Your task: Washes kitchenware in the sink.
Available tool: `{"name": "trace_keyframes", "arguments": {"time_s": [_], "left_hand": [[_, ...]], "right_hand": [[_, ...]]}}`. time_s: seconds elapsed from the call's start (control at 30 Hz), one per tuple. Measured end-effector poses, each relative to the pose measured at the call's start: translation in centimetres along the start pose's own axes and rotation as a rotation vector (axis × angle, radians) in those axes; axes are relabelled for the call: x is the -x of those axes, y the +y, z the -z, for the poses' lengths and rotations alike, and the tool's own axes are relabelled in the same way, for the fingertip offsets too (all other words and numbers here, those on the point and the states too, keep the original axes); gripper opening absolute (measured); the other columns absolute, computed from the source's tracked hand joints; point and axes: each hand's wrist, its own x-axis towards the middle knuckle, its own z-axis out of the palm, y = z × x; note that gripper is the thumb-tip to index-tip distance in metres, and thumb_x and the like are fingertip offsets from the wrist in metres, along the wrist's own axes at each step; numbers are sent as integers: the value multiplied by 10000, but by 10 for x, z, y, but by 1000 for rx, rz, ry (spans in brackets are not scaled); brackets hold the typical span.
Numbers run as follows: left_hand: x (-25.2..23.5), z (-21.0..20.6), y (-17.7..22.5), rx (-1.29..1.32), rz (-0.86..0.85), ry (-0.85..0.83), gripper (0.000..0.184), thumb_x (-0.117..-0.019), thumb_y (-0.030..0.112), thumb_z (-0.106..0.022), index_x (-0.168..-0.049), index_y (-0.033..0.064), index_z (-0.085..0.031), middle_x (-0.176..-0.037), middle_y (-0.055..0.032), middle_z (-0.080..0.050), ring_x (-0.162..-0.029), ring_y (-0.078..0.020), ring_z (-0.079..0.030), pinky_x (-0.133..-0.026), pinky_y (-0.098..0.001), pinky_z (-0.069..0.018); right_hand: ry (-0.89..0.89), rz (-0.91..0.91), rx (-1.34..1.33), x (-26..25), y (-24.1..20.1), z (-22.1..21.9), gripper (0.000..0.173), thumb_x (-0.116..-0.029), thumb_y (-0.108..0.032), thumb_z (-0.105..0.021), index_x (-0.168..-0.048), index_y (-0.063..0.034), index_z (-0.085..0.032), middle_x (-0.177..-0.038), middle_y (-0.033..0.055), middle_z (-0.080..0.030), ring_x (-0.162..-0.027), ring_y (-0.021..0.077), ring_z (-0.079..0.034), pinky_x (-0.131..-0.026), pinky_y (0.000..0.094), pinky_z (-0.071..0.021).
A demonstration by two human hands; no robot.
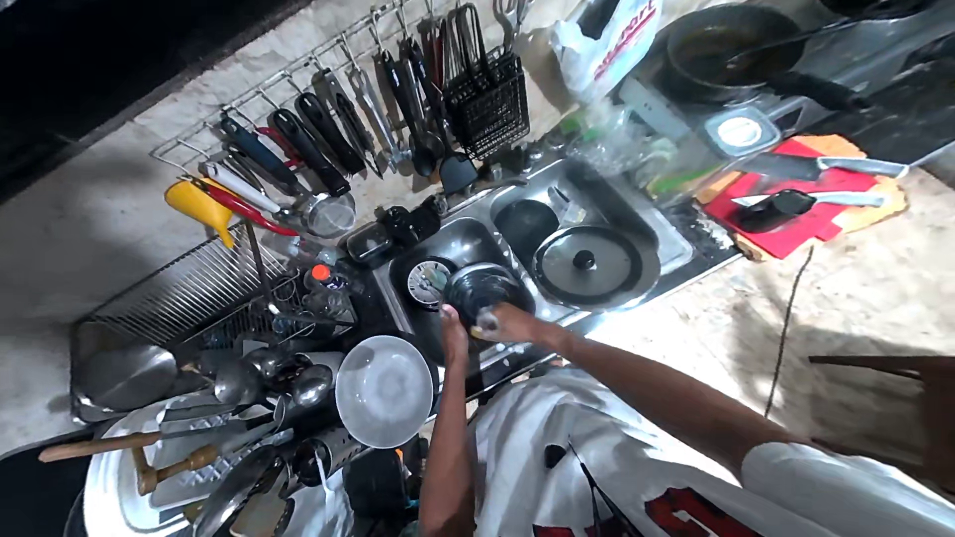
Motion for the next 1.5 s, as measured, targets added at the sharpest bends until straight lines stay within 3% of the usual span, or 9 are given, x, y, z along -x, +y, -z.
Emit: {"name": "trace_keyframes", "arguments": {"time_s": [0.1,0.3,0.4,0.47,0.57,0.8,0.9,1.07,1.5], "left_hand": [[-4,10,-2,-93,-2,-74,586,-1124,396,-276,-1583,40,-353,-1602,-182,-408,-1486,-244,-391,-1232,-438,-316],[-3,-13,-3,-14,62,-170,625,-1115,434,-303,-1537,-19,-388,-1536,-241,-457,-1423,-291,-453,-1184,-477,-375],[-24,3,-6,-5,86,-117,639,-1120,440,-276,-1552,-23,-359,-1568,-248,-411,-1435,-310,-436,-1173,-504,-383],[-42,14,-8,-48,90,-56,615,-1123,435,-285,-1489,-28,-456,-1492,-247,-500,-1363,-307,-508,-1119,-500,-434],[-77,30,-7,-190,90,-7,619,-1112,462,-327,-1248,-55,-640,-1240,-263,-646,-1164,-328,-618,-1001,-522,-493],[-143,45,23,-478,-14,-104,711,-1061,621,-328,-1236,28,-678,-1185,-247,-677,-1113,-384,-646,-975,-608,-497],[-161,58,55,-735,-231,6,436,-1095,317,-415,-1494,160,-493,-1447,-141,-578,-1245,-364,-613,-990,-606,-520],[-244,53,83,-1136,-489,-1,1090,-762,-57,-738,-1639,9,-96,-1734,-120,20,-1589,-303,-132,-1235,-437,-323],[-269,50,89,-1224,-463,-78,886,-858,-54,-637,-1632,48,-219,-1718,-104,-167,-1570,-320,-205,-1208,-536,-325]], "right_hand": [[-102,-214,292,8,10,29,353,-994,-212,-612,-1220,54,-661,-1298,302,-623,-1252,497,-572,-1043,674,-450],[163,-43,-48,-27,8,1,362,-1029,-246,-579,-1328,-54,-643,-1382,199,-615,-1308,349,-578,-1146,527,-441],[16,132,-121,-21,5,8,272,-989,-256,-649,-1187,-90,-734,-1329,110,-667,-1277,261,-600,-1142,484,-436],[273,47,-84,-8,9,18,211,-981,-243,-655,-1108,-121,-771,-1270,73,-704,-1245,243,-626,-1114,486,-473],[641,-334,-173,-13,27,27,491,-923,-277,-738,-1345,-60,-613,-1431,183,-562,-1315,384,-536,-1081,597,-465],[428,-583,-1013,-52,31,35,595,-1062,-146,-517,-1608,-128,-281,-1381,259,-569,-1059,379,-685,-841,535,-603],[494,-605,-1043,-78,38,39,585,-1072,-201,-512,-1604,-140,-277,-1319,281,-597,-982,403,-711,-800,562,-617],[556,-654,-1088,-113,24,64,575,-1086,-161,-471,-1617,-154,-251,-1347,309,-576,-1017,445,-714,-790,609,-625],[608,-621,-1243,-155,36,75,609,-1094,-142,-438,-1639,-163,-168,-1384,316,-529,-971,451,-715,-754,607,-632]]}}
